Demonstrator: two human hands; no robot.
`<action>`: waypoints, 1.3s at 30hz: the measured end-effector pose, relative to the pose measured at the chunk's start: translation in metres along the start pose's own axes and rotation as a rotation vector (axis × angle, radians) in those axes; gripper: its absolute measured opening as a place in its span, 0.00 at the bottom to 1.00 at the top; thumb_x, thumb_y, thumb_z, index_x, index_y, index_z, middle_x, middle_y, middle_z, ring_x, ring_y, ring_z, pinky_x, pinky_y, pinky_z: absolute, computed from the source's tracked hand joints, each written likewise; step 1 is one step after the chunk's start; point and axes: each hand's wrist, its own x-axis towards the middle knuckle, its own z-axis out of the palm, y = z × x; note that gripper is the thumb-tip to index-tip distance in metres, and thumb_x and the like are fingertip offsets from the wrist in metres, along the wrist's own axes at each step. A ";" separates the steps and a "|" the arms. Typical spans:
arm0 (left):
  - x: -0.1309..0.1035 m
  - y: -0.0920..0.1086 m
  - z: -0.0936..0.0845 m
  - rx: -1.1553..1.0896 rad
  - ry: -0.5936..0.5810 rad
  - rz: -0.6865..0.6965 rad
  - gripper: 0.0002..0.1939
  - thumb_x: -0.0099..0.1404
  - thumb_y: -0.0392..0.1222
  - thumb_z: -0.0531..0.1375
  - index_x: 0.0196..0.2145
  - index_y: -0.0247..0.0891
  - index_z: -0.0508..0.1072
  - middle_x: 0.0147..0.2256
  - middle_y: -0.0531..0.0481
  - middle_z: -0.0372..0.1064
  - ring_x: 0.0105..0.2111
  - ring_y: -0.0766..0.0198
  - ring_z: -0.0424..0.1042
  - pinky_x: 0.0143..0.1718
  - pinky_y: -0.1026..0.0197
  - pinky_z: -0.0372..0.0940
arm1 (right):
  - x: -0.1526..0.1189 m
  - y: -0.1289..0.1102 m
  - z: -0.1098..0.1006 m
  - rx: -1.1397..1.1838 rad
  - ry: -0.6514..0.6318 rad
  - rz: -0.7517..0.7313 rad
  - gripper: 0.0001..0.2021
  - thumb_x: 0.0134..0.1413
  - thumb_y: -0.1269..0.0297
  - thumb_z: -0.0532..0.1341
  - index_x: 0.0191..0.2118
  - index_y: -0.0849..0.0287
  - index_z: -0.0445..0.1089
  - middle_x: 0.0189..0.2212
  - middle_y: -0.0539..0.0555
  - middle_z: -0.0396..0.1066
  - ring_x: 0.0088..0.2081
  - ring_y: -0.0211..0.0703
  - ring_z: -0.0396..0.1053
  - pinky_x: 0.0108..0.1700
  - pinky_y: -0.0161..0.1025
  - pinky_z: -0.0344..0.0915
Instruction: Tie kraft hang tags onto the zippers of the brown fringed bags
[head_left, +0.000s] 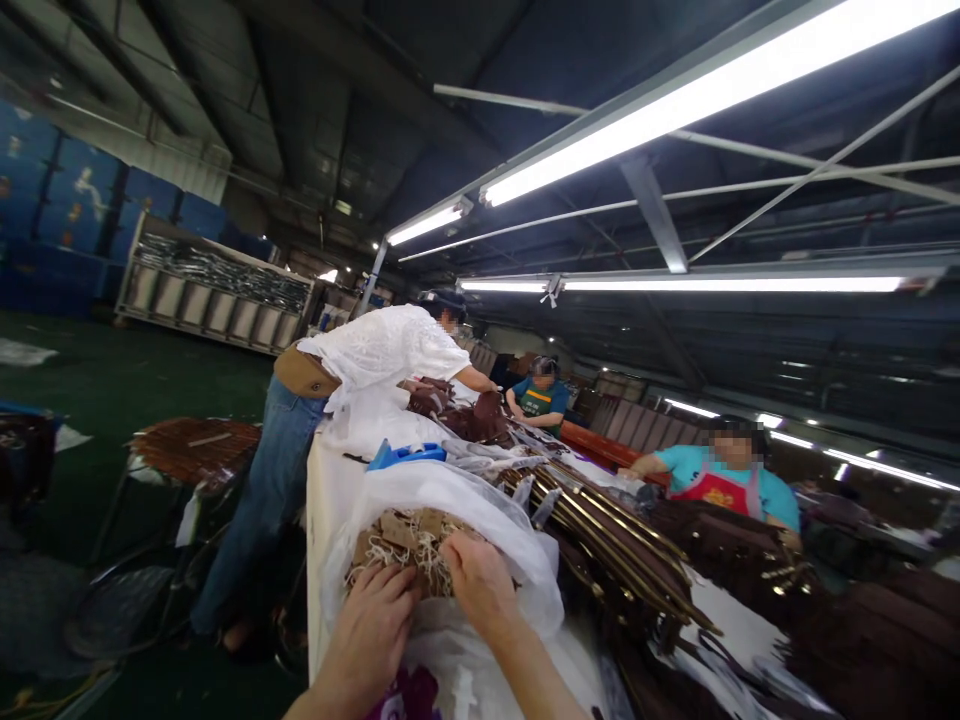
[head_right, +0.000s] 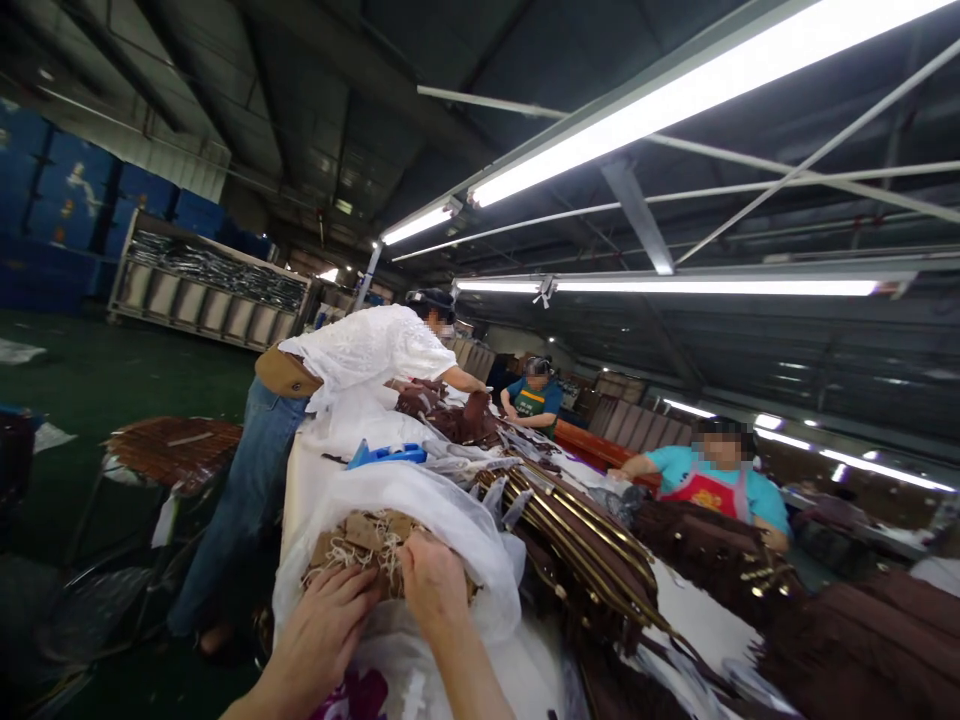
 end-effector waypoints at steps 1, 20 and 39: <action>0.000 0.000 0.000 -0.004 0.003 0.005 0.19 0.61 0.29 0.54 0.46 0.40 0.77 0.52 0.44 0.74 0.52 0.49 0.69 0.56 0.43 0.59 | 0.003 -0.004 0.004 0.024 -0.008 -0.026 0.12 0.64 0.73 0.55 0.33 0.56 0.73 0.31 0.51 0.77 0.36 0.43 0.75 0.38 0.34 0.62; -0.008 -0.011 0.029 -0.011 0.110 0.023 0.21 0.59 0.29 0.54 0.47 0.42 0.75 0.52 0.47 0.73 0.53 0.50 0.68 0.57 0.43 0.56 | 0.015 0.007 0.032 0.908 0.171 0.362 0.21 0.62 0.46 0.47 0.40 0.57 0.68 0.36 0.57 0.75 0.33 0.49 0.73 0.29 0.41 0.70; -0.005 0.199 -0.034 -1.721 -0.858 -0.573 0.30 0.53 0.67 0.64 0.39 0.36 0.72 0.21 0.54 0.68 0.20 0.68 0.65 0.21 0.68 0.54 | -0.183 0.017 -0.169 1.561 0.545 0.601 0.25 0.37 0.43 0.74 0.31 0.57 0.68 0.25 0.47 0.73 0.29 0.40 0.74 0.32 0.37 0.73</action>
